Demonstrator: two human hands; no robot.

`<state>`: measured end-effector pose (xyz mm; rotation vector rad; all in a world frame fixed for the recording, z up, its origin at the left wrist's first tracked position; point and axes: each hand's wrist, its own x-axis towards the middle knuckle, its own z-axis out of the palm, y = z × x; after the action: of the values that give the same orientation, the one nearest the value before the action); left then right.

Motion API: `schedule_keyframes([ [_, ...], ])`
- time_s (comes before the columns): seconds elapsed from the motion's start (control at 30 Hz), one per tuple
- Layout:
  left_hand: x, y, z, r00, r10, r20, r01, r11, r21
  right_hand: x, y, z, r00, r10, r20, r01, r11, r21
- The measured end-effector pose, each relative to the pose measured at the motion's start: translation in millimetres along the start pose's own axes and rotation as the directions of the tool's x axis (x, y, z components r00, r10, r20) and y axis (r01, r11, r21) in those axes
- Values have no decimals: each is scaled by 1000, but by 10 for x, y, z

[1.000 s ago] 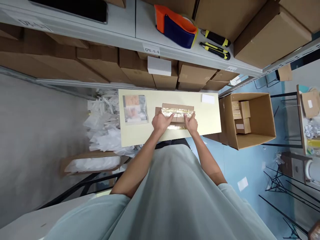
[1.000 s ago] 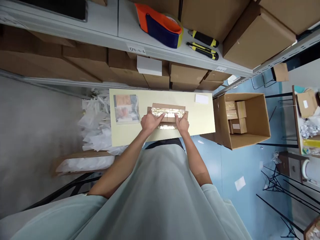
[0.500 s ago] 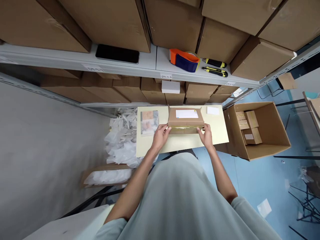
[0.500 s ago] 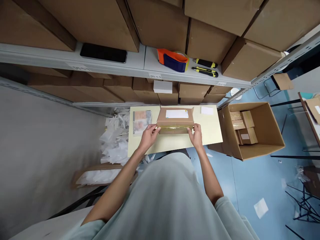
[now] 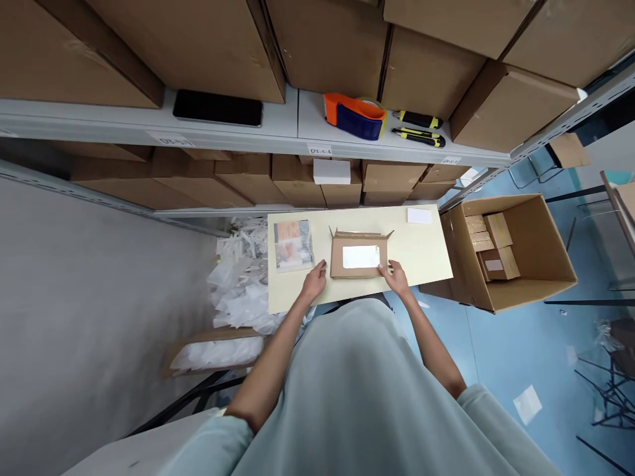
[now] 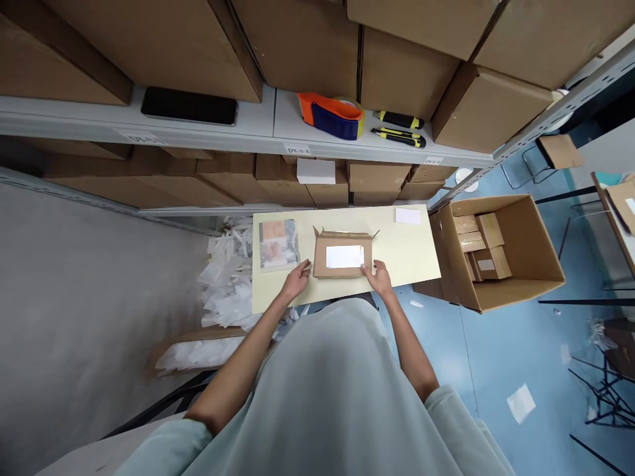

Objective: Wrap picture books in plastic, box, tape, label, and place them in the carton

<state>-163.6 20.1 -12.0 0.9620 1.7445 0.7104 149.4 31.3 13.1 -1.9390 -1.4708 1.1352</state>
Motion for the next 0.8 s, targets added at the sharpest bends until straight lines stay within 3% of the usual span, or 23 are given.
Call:
schedule_keyframes([
  [0.13, 344, 255, 30, 1000, -12, -20, 12, 999, -43, 294, -153, -32, 999, 41, -34, -39, 997, 69],
  [0.23, 419, 446, 68, 999, 13, -40, -15, 999, -47, 363, -283, -27, 999, 38, -26, -34, 992, 118],
  [0.37, 200, 550, -15, 992, 88, -90, -93, 994, -52, 213, -377, -62, 998, 33, -58, -22, 984, 176],
  [0.5, -81, 497, -127, 980, 160, -120, -174, 978, -118, 28, -365, -91, 997, -38, -64, 54, 966, 254],
  [0.7, -292, 308, -106, 1000, 0, 13, 2, 992, -125, -131, -240, -59, 1000, 8, 19, -12, 978, 206],
  [0.8, -458, 321, -176, 997, 14, -72, -22, 994, -111, -295, -250, -180, 991, 48, -125, -29, 988, 153],
])
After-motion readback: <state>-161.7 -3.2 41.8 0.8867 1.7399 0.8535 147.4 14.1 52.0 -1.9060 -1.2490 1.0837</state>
